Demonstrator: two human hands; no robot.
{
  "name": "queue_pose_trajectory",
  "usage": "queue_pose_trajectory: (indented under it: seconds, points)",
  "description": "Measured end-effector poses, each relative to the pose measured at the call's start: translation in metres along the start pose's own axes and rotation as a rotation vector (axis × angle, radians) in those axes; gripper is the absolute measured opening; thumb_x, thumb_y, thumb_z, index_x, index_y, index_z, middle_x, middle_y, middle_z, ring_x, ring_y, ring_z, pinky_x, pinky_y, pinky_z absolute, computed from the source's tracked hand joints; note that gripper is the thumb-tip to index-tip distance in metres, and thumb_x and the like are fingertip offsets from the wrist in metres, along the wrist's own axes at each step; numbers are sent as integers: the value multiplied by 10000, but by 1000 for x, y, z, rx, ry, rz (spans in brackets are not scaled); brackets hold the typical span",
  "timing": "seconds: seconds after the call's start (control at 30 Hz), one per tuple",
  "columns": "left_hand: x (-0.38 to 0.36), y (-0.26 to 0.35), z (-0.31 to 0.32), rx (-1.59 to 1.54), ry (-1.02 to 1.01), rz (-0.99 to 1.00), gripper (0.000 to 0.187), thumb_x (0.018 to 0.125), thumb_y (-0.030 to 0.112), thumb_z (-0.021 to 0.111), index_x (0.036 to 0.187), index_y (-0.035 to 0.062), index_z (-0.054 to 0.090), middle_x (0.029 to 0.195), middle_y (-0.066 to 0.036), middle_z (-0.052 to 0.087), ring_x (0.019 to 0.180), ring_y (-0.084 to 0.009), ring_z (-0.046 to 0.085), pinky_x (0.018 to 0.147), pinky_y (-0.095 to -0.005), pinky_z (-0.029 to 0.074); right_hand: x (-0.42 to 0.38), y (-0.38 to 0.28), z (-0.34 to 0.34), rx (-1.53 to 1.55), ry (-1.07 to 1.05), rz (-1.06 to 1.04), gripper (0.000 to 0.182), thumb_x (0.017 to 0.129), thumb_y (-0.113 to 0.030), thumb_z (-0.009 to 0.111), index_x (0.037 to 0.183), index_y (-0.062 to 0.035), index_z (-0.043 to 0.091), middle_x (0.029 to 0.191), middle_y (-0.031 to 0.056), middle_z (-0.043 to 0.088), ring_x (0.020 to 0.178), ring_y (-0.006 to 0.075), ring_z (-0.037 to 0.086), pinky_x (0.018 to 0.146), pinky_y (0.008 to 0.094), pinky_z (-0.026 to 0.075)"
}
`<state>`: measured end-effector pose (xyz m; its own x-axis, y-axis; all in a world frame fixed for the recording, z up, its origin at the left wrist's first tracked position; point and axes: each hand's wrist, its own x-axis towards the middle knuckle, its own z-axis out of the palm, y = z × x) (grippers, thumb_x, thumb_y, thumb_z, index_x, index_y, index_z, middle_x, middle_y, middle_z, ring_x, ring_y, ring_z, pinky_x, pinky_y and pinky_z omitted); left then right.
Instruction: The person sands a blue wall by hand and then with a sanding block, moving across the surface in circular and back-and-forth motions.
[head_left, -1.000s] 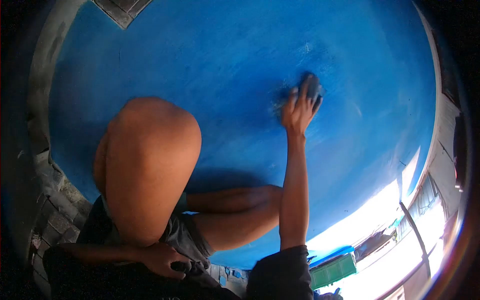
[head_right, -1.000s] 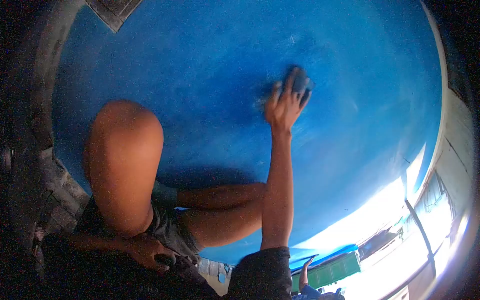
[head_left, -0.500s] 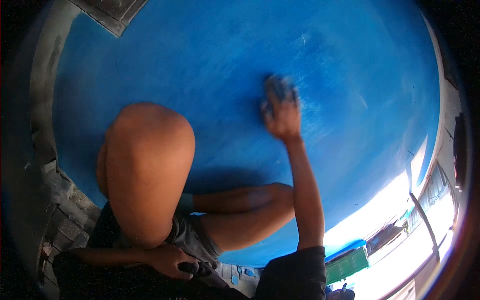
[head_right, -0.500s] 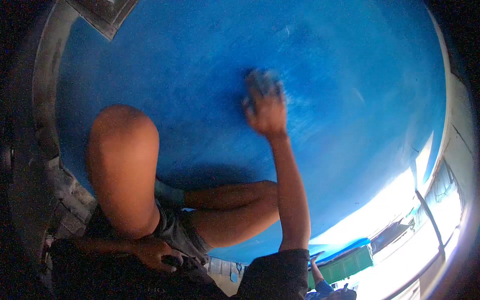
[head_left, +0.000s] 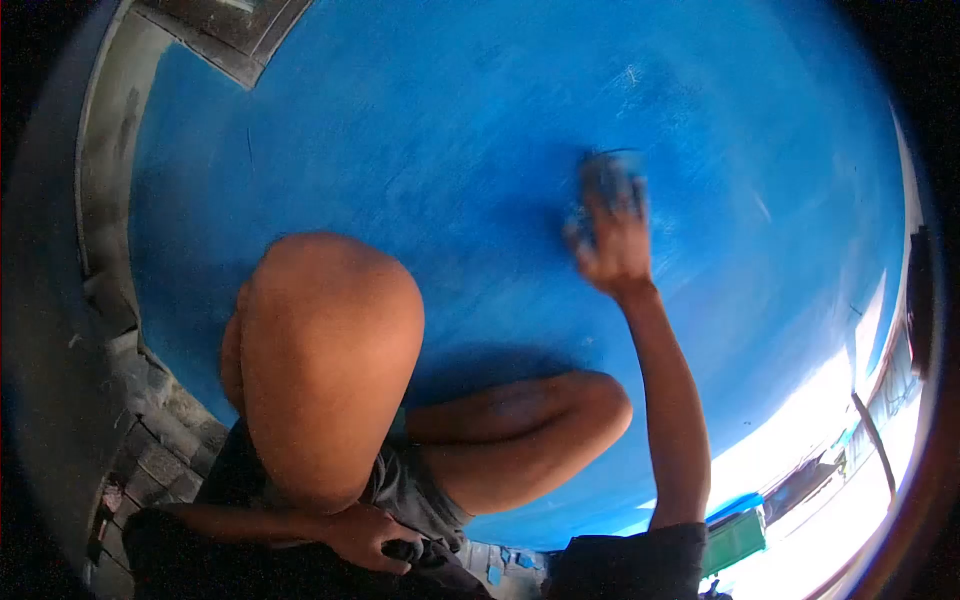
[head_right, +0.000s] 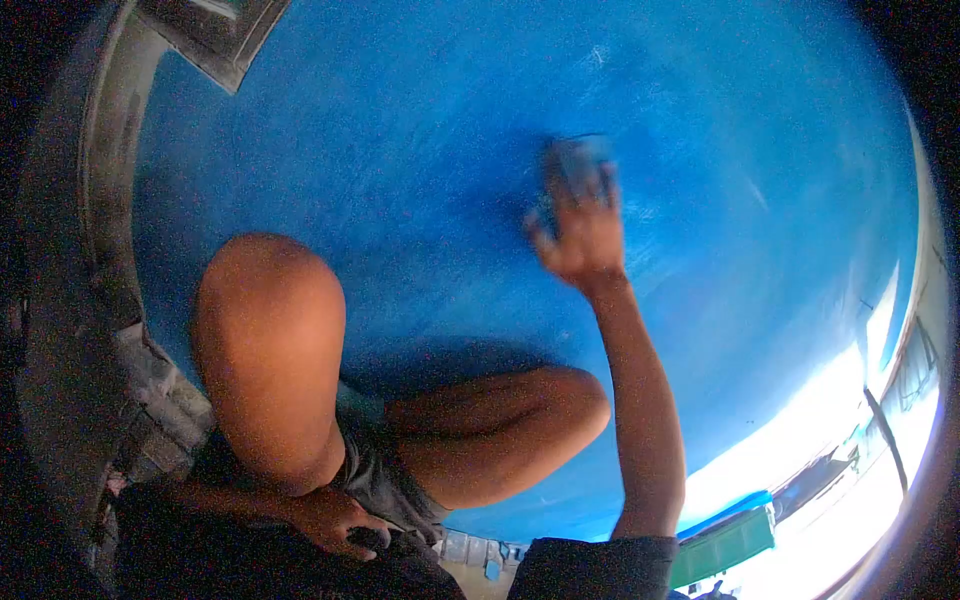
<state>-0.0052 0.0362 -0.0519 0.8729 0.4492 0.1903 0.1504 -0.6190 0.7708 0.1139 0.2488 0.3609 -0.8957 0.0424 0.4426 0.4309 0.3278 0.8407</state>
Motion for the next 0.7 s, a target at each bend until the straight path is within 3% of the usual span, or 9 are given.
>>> queue_pose_trajectory:
  seconds: [0.1,0.2,0.27,0.37,0.47,0.53,0.57,0.63,0.7]
  points:
    - [-6,21,-9,-14,-33,-18,780,919,601,524,1462,48,436,686,-171,652,704,-274,679,688,-433,526,-10,-2,-3,83,-256,-311,641,930,-391,527,1457,-35,441,1510,161,434,1455,325,303,1194,509,184]
    - [-11,15,-3,23,-59,-22,778,923,603,521,1468,56,433,682,-171,646,681,-255,670,666,-439,518,-3,28,3,202,39,330,659,902,-415,557,1424,-19,480,1527,173,401,1445,340,313,1196,523,169]
    - [-17,24,-11,-56,-98,-128,613,910,608,532,1312,147,559,942,-228,682,871,-379,672,800,-501,507,-12,5,18,79,12,215,664,913,-413,540,1440,-18,459,1524,185,400,1448,345,305,1196,527,163]
    - [-22,21,-8,-71,-123,-71,600,919,605,521,1322,161,557,984,-236,682,928,-381,670,852,-506,500,-30,-35,7,84,-91,-25,685,921,-399,512,1477,-14,400,1520,218,390,1459,353,282,1203,528,139]
    - [-30,31,-13,-42,-90,-53,605,926,611,513,1334,167,551,1096,-243,667,1029,-391,648,929,-507,480,-42,-31,17,130,-149,117,712,919,-427,499,1489,-19,379,1534,215,369,1472,345,255,1215,524,106]
    - [-29,17,-4,-69,-113,-99,624,925,616,512,1351,160,541,1146,-239,654,1072,-392,632,956,-504,469,-57,-19,24,355,239,699,716,913,-439,515,1477,-15,393,1544,203,357,1477,336,243,1218,529,94]
    - [-27,12,-3,-91,-140,-137,644,925,621,511,1367,154,531,1196,-236,640,1115,-393,615,984,-501,458,-61,-26,20,346,242,704,716,913,-439,515,1477,-15,393,1544,203,357,1477,336,243,1218,529,94]
    - [-28,27,-13,-38,-164,-140,660,927,622,511,1385,146,518,1234,-232,626,1145,-395,599,1000,-497,449,-65,-42,14,56,41,300,653,942,-404,487,1456,-8,423,1502,221,416,1450,358,298,1212,541,97]
    - [-27,29,-20,20,-165,-149,677,928,622,512,1402,139,506,1272,-228,612,1176,-397,582,1017,-493,439,-75,-14,12,79,48,370,649,941,-408,487,1435,11,442,1504,235,405,1452,363,293,1210,545,98]
